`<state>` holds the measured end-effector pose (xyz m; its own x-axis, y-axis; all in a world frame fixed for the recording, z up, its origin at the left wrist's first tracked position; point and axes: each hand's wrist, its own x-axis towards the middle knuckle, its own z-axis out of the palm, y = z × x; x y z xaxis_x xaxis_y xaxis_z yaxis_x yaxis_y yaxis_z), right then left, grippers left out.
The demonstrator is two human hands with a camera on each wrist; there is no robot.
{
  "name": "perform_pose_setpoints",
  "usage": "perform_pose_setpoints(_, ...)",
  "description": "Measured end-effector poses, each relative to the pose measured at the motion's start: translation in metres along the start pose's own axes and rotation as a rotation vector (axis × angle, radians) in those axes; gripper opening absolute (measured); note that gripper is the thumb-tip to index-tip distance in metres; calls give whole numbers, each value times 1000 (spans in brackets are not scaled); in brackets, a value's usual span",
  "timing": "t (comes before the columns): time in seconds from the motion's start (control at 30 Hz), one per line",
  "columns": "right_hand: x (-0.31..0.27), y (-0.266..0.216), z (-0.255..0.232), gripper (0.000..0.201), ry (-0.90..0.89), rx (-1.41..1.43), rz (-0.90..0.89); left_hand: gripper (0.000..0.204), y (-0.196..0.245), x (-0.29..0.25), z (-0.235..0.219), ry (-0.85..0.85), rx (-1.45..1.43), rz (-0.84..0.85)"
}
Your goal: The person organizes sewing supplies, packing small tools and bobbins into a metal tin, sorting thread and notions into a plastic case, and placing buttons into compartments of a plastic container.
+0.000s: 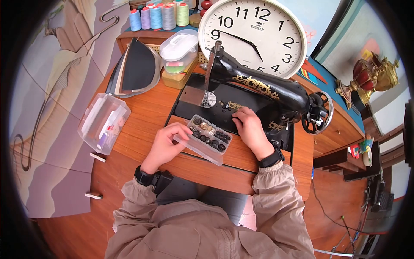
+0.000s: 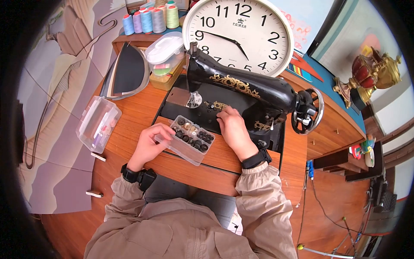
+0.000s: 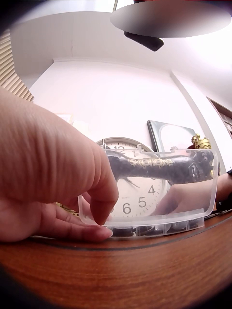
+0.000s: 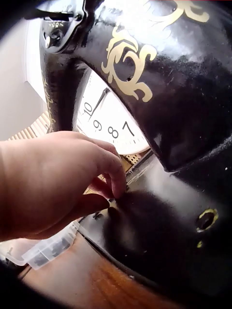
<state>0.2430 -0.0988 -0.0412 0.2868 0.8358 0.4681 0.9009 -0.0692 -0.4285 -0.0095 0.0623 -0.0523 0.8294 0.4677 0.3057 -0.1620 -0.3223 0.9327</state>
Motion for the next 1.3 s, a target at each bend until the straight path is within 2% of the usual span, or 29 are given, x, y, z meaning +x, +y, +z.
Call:
perform_pose_setpoints(0.4, -2, 2, 0, 13, 38, -153, 59, 9, -2, 0, -1, -10, 23, -3)
perform_pose_setpoints(0.47, -3, 3, 0, 13, 44, 52, 83, 10, -3, 0, -1, -14, 35, 0)
perform_pose_setpoints(0.5, 0, -7, -6, 13, 47, 53, 83, 10, -4, 0, -1, -12, 19, -10)
perform_pose_setpoints(0.57, 4, -28, -19, 13, -93, 443, 283, 10, -4, 0, -2, -6, 4, -19)
perform_pose_setpoints(0.6, 3, -27, -16, 13, -94, 444, 281, 11, -4, 0, -2, -5, -5, -28)
perform_pose_setpoints(0.67, -1, -25, -10, 14, -206, 698, 222, 12, -3, 0, -1, -4, -15, -39)
perform_pose_setpoints(0.7, 0, -24, -10, 14, -206, 698, 222, 12, -3, 0, -1, -4, -22, -46)
perform_pose_setpoints(0.77, 3, -24, -11, 14, -15, 333, 35, 12, -3, 0, -1, -2, -31, -54)
perform_pose_setpoints(0.8, 3, -21, -8, 14, -18, 333, 35, 12, -3, 0, -1, -1, -40, -55)
perform_pose_setpoints(0.87, 2, -14, -1, 16, 41, 200, -159, 11, -4, 0, -1, 2, -51, -56)
perform_pose_setpoints(0.9, 2, -13, -1, 16, 38, 200, -161, 11, -4, 0, -1, 1, -41, -53)
perform_pose_setpoints(0.97, 2, -12, -2, 16, -77, 109, -130, 11, -3, 0, -1, 4, -34, -53)
perform_pose_setpoints(1.03, 1, -12, 0, 15, -93, 75, -110, 10, -2, 0, -1, -8, 7, -8)
perform_pose_setpoints(1.3, -1, -19, -1, 10, -101, -178, -62, 11, -3, 0, 0, -5, -16, -26)
